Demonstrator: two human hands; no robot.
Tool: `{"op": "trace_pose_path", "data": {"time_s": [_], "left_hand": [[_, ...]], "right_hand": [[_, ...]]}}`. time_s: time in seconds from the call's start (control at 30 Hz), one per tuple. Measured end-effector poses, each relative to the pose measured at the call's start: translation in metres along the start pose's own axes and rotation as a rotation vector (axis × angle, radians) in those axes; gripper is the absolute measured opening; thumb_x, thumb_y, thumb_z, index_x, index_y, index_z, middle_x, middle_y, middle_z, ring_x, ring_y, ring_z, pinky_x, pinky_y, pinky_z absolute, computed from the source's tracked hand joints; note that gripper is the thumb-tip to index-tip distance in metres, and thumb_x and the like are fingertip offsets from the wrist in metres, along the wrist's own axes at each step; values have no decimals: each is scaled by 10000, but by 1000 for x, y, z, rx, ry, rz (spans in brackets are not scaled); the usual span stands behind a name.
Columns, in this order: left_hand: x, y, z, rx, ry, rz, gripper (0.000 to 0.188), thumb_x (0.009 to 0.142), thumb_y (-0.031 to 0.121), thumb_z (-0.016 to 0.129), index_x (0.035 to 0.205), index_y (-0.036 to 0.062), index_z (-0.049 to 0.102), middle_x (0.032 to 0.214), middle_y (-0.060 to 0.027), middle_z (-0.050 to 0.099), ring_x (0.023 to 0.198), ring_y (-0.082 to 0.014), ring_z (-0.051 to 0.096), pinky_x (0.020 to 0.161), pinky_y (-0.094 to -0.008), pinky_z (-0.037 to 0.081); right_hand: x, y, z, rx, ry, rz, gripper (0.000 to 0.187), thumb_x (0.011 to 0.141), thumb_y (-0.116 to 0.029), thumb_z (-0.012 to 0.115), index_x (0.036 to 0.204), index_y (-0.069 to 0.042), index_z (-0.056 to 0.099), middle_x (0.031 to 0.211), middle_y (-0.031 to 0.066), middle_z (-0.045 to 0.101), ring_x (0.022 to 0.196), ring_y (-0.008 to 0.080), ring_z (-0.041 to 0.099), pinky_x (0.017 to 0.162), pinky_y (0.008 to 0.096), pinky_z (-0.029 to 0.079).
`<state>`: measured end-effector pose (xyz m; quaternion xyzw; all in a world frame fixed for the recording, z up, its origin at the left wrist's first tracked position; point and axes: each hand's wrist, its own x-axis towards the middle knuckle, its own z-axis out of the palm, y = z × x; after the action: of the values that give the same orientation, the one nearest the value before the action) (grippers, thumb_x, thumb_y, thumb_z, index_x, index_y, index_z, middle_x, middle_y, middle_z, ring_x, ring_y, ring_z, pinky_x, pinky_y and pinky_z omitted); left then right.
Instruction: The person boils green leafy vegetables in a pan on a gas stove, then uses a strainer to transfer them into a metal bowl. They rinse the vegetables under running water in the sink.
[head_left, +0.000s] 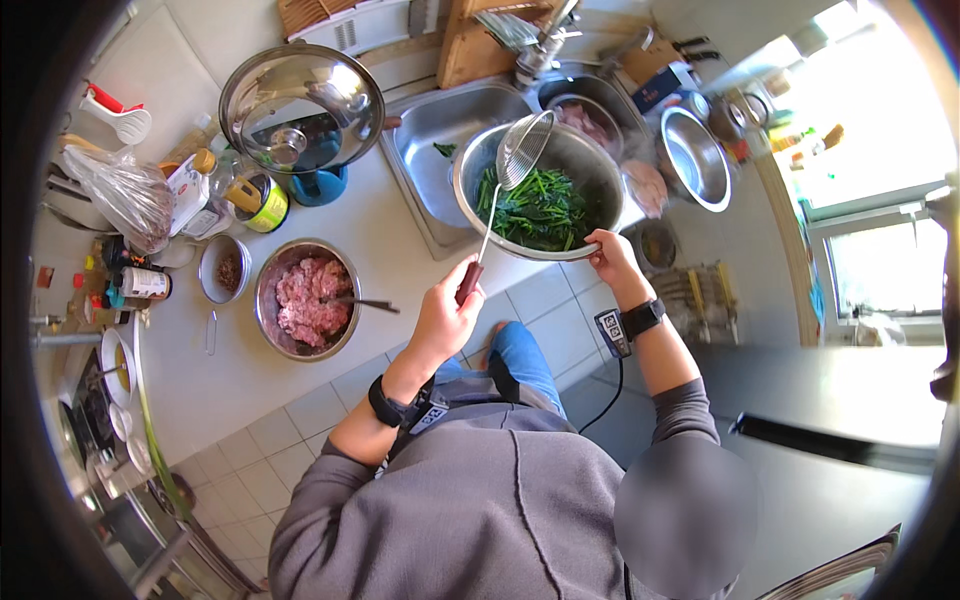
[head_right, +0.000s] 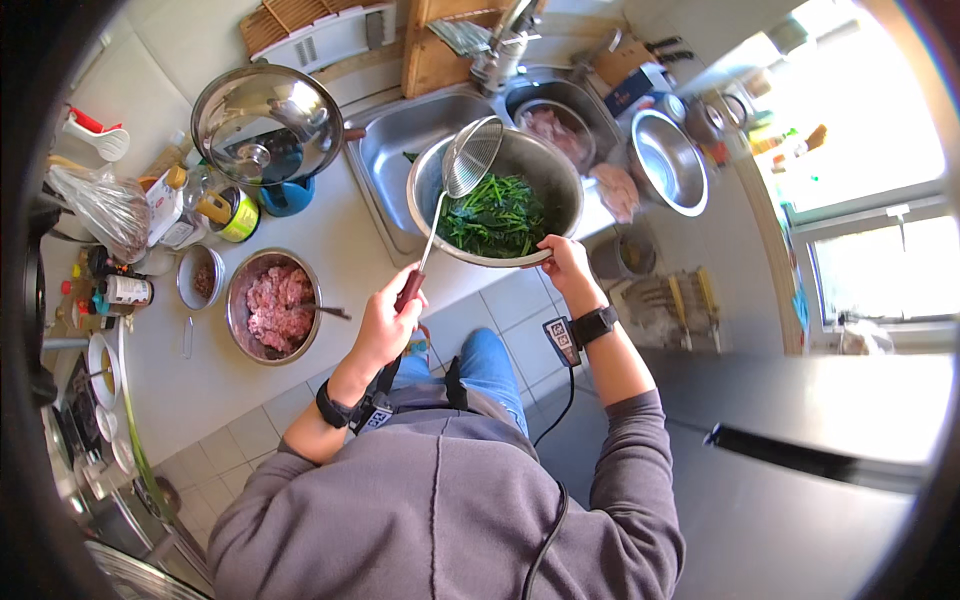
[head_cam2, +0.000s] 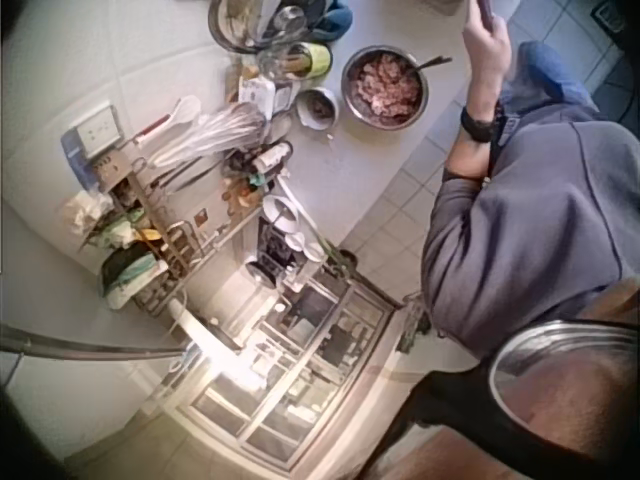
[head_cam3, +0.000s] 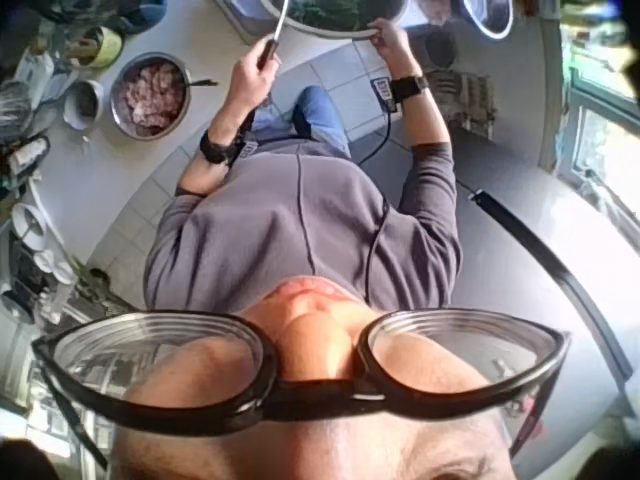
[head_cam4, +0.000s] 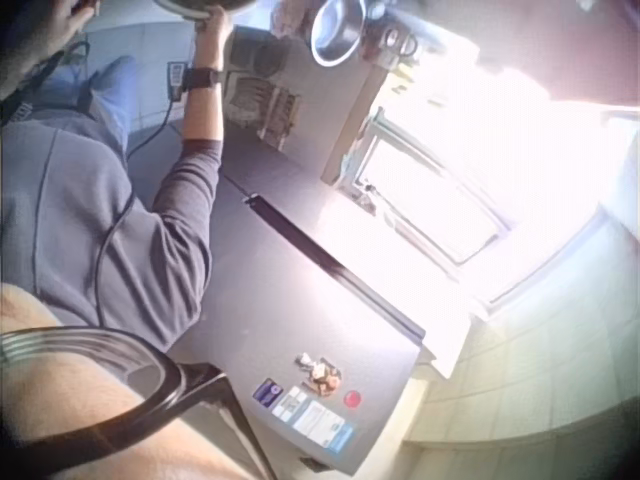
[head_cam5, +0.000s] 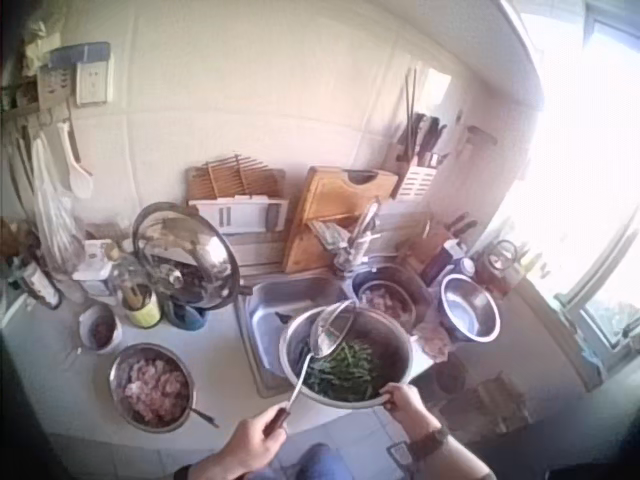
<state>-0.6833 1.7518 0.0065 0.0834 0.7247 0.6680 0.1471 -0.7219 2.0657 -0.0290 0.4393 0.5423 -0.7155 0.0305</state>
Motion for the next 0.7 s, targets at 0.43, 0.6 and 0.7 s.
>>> {"op": "trace_pose_path", "data": {"time_s": [0.43, 0.6, 0.7], "left_hand": [[33, -3, 83, -111, 604, -315, 429, 842, 13, 520, 1268, -7, 480, 752, -26, 555, 584, -65, 488, 532, -218, 418], [19, 5, 127, -151, 762, -434, 446, 833, -5, 463, 1279, -10, 470, 777, -39, 567, 565, -72, 485, 516, -210, 413], [14, 9, 140, -153, 821, -488, 474, 819, -14, 457, 1293, -6, 465, 789, -57, 577, 563, -81, 488, 512, -218, 419]], "right_hand": [[253, -47, 118, -523, -353, 207, 186, 709, 7, 615, 617, -65, 470, 552, 31, 452, 406, 145, 426, 343, 236, 333], [300, -18, 136, -600, -446, 223, 156, 726, -17, 603, 638, -54, 479, 543, 48, 460, 390, 156, 425, 342, 244, 353], [323, 4, 137, -587, -434, 309, 123, 751, -1, 596, 676, -30, 502, 586, 94, 490, 411, 199, 462, 358, 297, 397]]}}
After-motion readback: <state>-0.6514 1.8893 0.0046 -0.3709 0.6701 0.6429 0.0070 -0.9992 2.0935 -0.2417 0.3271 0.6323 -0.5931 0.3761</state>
